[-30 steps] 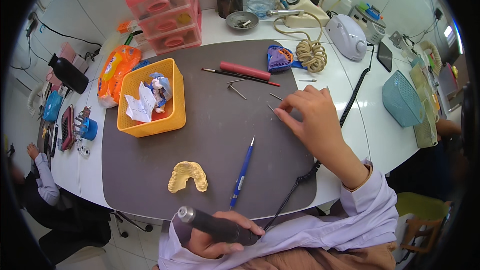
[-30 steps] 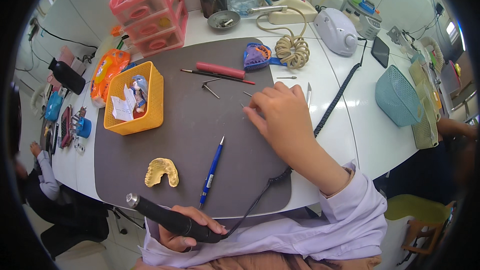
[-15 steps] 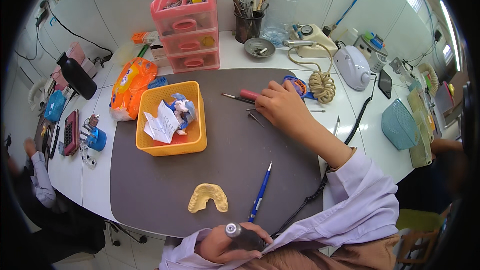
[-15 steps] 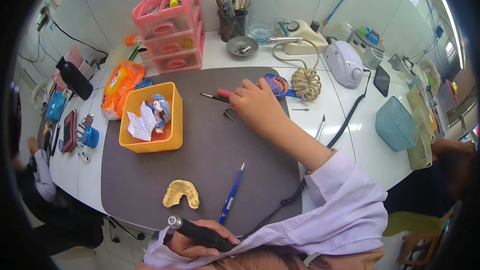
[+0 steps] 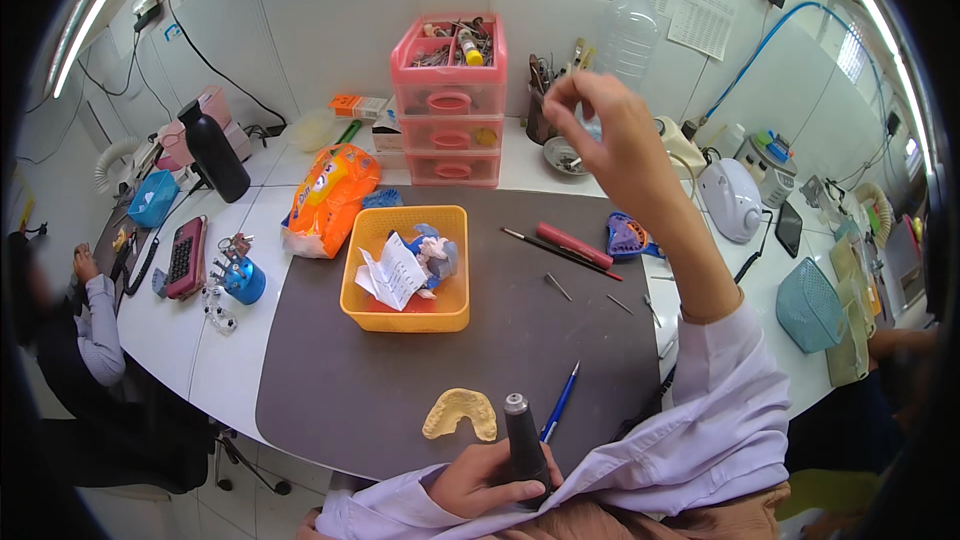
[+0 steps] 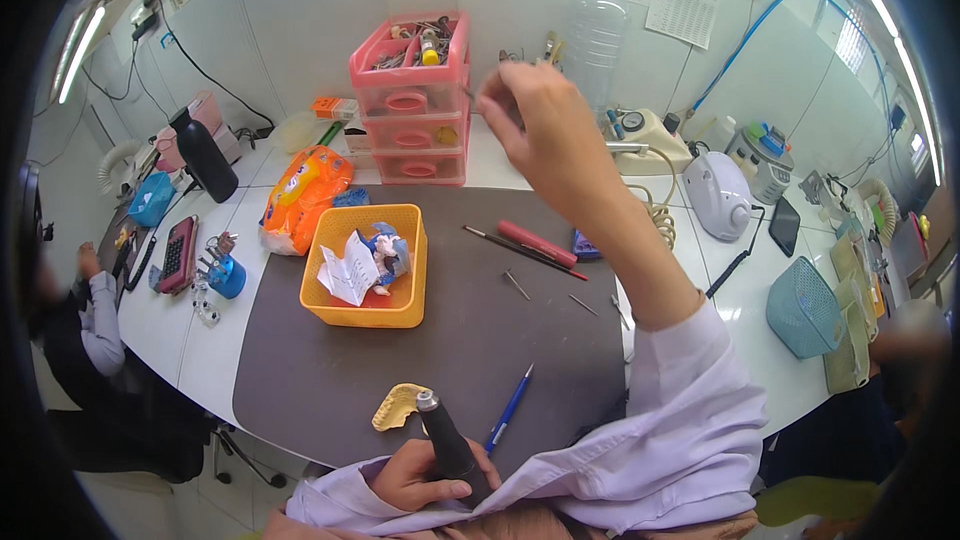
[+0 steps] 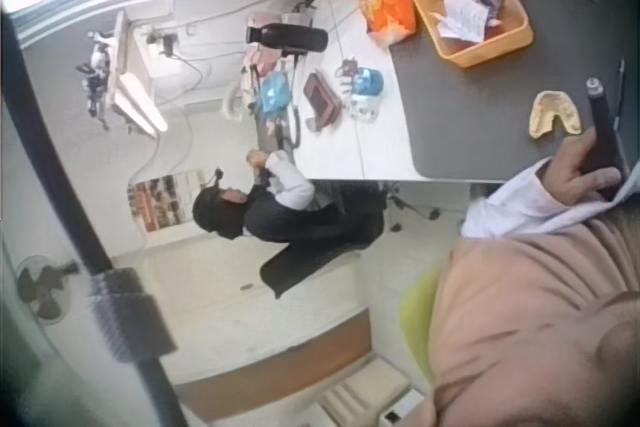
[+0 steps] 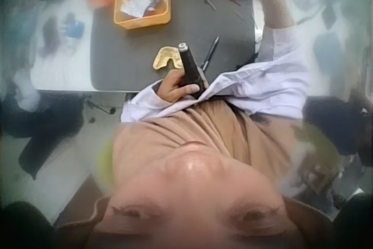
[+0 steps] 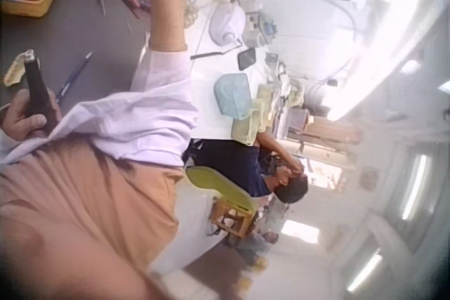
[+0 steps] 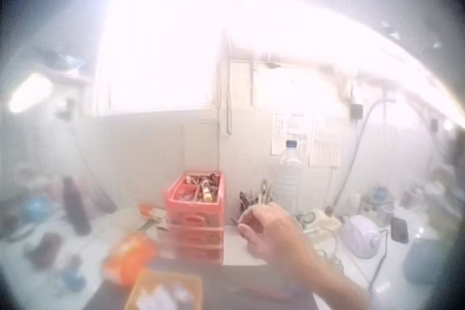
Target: The person uses a rotary handpiece to grind and shape a small tooth-shaped object, then places it into a yellow dental mold to check the fit. They later swap the handpiece bit from a storage drawer and continue grinding the object.
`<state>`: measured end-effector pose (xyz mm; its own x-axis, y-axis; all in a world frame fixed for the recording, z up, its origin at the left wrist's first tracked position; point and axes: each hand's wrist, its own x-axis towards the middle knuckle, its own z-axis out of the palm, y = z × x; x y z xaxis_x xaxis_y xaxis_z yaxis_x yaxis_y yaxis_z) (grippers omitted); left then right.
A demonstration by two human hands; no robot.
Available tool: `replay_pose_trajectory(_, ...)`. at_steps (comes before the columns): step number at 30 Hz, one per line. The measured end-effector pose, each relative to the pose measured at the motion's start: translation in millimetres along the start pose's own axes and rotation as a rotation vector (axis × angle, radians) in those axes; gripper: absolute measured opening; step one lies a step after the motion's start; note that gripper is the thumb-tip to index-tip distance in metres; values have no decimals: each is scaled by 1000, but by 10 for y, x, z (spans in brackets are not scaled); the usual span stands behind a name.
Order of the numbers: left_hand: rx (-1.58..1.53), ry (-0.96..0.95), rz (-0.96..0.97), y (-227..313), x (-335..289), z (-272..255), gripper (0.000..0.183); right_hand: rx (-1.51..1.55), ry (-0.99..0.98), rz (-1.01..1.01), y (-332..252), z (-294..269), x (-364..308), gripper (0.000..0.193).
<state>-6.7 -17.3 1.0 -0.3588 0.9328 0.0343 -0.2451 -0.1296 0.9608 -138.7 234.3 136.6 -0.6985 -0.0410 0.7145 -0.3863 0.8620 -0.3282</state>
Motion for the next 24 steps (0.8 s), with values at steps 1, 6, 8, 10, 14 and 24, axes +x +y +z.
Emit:
replay_pose_trajectory(1,42,-7,2,53,25,3,24,-7,81,-27,-3,34,212,14)
replay_pose_trajectory(6,273,-12,103,1,54,6,30,321,187,178,121,785,1029,19)
replay_pose_trajectory(8,298,47,127,-40,-8,-15,33,170,144,232,98,1087,1157,20)
replay_pose_trajectory(10,313,69,137,-50,-22,-13,33,31,134,242,125,1083,1284,20)
replay_pose_trajectory(14,179,107,77,-97,36,17,32,-104,138,194,164,768,1202,24)
replay_pose_trajectory(24,-66,60,25,-76,-38,-14,22,-269,-318,339,-437,-956,-1112,13)
